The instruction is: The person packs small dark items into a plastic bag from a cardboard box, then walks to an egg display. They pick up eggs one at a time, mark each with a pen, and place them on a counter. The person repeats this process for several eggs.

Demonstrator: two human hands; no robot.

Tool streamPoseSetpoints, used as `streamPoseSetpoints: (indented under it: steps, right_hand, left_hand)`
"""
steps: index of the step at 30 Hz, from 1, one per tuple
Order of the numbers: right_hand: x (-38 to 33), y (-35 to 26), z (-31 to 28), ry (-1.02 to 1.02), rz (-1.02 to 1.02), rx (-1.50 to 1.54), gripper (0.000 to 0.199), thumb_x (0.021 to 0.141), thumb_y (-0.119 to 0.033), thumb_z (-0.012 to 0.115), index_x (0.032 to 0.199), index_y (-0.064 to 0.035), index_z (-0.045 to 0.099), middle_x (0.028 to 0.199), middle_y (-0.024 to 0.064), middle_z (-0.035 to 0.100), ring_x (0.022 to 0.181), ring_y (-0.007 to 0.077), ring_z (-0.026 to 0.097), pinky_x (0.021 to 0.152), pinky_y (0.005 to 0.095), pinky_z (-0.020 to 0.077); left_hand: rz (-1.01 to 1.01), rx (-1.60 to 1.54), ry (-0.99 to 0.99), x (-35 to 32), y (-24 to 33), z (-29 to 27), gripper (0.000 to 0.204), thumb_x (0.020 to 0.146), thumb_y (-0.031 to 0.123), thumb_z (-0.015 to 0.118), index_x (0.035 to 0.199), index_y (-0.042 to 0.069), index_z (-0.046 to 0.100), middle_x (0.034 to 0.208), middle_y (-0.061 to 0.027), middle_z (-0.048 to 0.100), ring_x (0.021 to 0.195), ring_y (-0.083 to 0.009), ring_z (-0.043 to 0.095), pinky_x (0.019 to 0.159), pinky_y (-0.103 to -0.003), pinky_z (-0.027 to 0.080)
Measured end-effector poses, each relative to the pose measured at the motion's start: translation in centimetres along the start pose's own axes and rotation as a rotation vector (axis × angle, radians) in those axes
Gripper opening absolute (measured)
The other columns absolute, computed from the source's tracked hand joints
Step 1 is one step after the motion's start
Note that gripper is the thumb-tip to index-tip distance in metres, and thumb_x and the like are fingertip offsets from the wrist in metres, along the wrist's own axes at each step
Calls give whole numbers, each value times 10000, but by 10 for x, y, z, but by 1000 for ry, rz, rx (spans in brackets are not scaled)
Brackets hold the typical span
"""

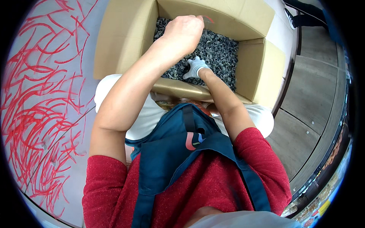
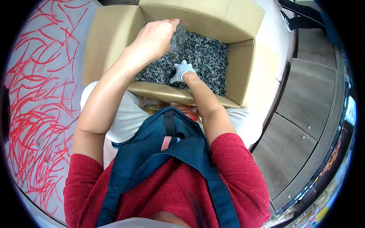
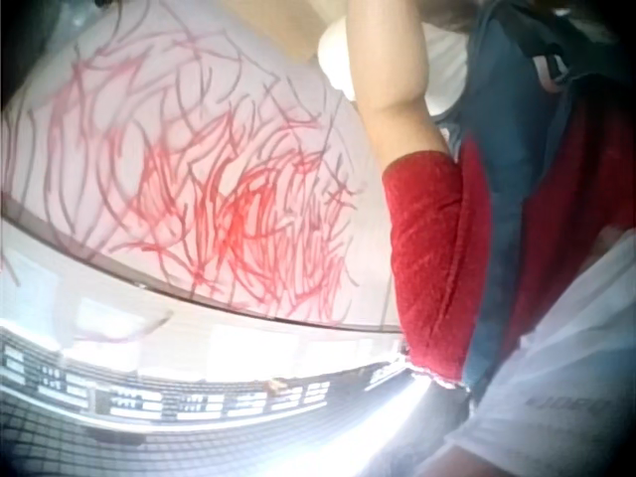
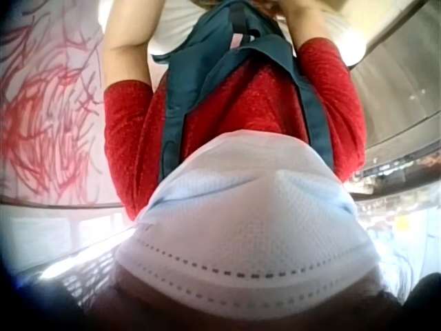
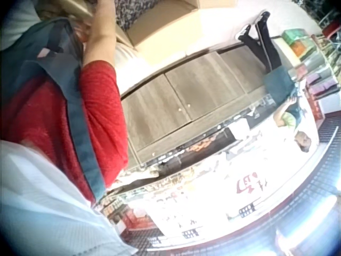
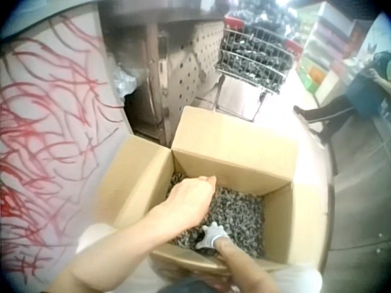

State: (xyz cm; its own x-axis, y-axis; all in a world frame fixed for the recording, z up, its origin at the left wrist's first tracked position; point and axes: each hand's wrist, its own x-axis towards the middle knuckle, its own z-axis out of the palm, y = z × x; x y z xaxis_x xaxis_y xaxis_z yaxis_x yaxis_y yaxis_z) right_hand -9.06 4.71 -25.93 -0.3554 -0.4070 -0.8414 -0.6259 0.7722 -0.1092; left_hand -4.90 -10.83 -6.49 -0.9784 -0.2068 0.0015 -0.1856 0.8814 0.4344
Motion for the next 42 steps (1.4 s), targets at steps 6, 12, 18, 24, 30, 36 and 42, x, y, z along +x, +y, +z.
streamPoseSetpoints:
  steps: [6,12,18,24,30,36,42]
  right_hand:
    - [7,13,15,-5,64,97,950,621,-513,813,1422,-165,439,1444,211,400,1295,371,448,1059,439,420]
    - [-2,26,21,13,-69,115,681,660,-441,774,1230,-105,615,1225,194,620,1148,346,583,982,389,475]
    - [-7,29,35,93,-123,150,669,613,-495,786,1146,-108,671,1110,163,682,1030,311,650,924,366,497]
    - [-10,47,21,263,-59,292,399,664,-350,752,1007,-148,723,973,144,709,923,300,670,870,362,514]
    - [-67,61,-36,102,-283,1598,152,812,-237,673,850,-91,661,806,71,695,691,209,673,528,306,525]
    - [-148,17,-85,29,-633,2224,207,848,-234,635,995,-92,667,943,134,698,851,314,689,580,358,572]
    - [-146,5,-110,29,-581,2229,194,897,-211,586,967,-68,696,891,71,711,799,225,667,731,359,569]
  left_hand:
    - [6,65,9,-1,5,-14,494,670,-17,708,1156,35,633,899,-193,679,913,-347,664,798,-434,537]
    - [33,50,58,-4,-3,-12,145,761,12,608,868,20,706,903,-176,696,903,-334,682,758,-428,567]
    - [-51,-1,-43,-5,3,-22,576,687,-43,683,1246,64,592,968,-180,680,969,-347,652,844,-441,522]
    - [-82,-55,-53,-6,3,-24,663,710,-52,669,1343,46,499,1088,-195,651,1034,-351,625,872,-441,516]
    - [-73,-106,-61,-11,8,-27,700,711,-63,652,1375,24,445,1164,-194,619,1081,-360,602,911,-437,499]
    - [-68,-112,-96,-16,14,-17,678,718,-112,543,1371,23,418,1200,-180,608,1133,-350,576,943,-440,482]
    - [-17,-174,-179,-18,17,-16,650,741,-96,513,1375,14,420,1248,-200,575,1178,-339,549,982,-411,458]
